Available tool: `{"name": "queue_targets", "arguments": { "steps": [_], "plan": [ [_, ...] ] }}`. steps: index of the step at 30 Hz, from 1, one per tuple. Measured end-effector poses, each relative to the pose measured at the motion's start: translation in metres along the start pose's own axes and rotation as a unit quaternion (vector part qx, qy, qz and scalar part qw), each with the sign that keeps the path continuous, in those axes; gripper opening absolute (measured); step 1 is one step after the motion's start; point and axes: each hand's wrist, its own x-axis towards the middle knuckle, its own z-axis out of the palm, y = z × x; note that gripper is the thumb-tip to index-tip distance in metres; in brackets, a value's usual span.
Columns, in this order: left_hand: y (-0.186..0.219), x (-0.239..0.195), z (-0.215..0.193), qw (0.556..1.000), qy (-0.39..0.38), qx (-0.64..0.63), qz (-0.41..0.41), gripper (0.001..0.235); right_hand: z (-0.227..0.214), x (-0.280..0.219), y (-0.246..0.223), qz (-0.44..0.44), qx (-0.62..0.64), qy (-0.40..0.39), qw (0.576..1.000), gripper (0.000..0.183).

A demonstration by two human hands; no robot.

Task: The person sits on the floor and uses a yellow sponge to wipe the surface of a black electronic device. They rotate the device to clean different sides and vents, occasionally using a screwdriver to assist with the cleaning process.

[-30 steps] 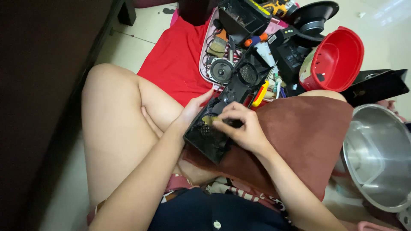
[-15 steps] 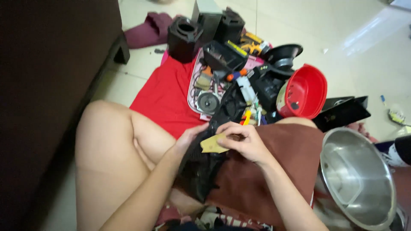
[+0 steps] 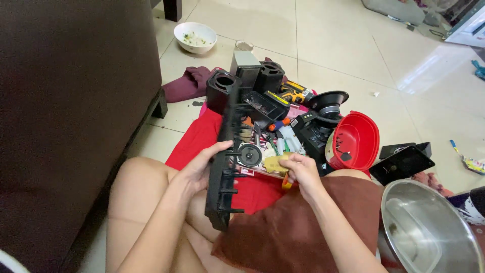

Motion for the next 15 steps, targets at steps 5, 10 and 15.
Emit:
{"name": "queue_targets", "arguments": {
  "steps": [5, 10, 15],
  "plan": [
    [0.004, -0.004, -0.017, 0.989, 0.127, 0.051, 0.047, 0.06, -0.015, 0.026, 0.029, 0.032, 0.04, 0.031, 0.998, 0.019],
    [0.015, -0.003, 0.004, 0.927, 0.294, 0.232, 0.031, 0.087, -0.013, 0.048, 0.037, 0.085, 0.103, 0.022, 0.991, 0.018],
    [0.007, 0.04, -0.02, 0.853, 0.366, 0.369, -0.041, 0.123, -0.012, 0.046, 0.025, 0.13, 0.207, 0.024, 0.969, 0.026]
  ]
}}
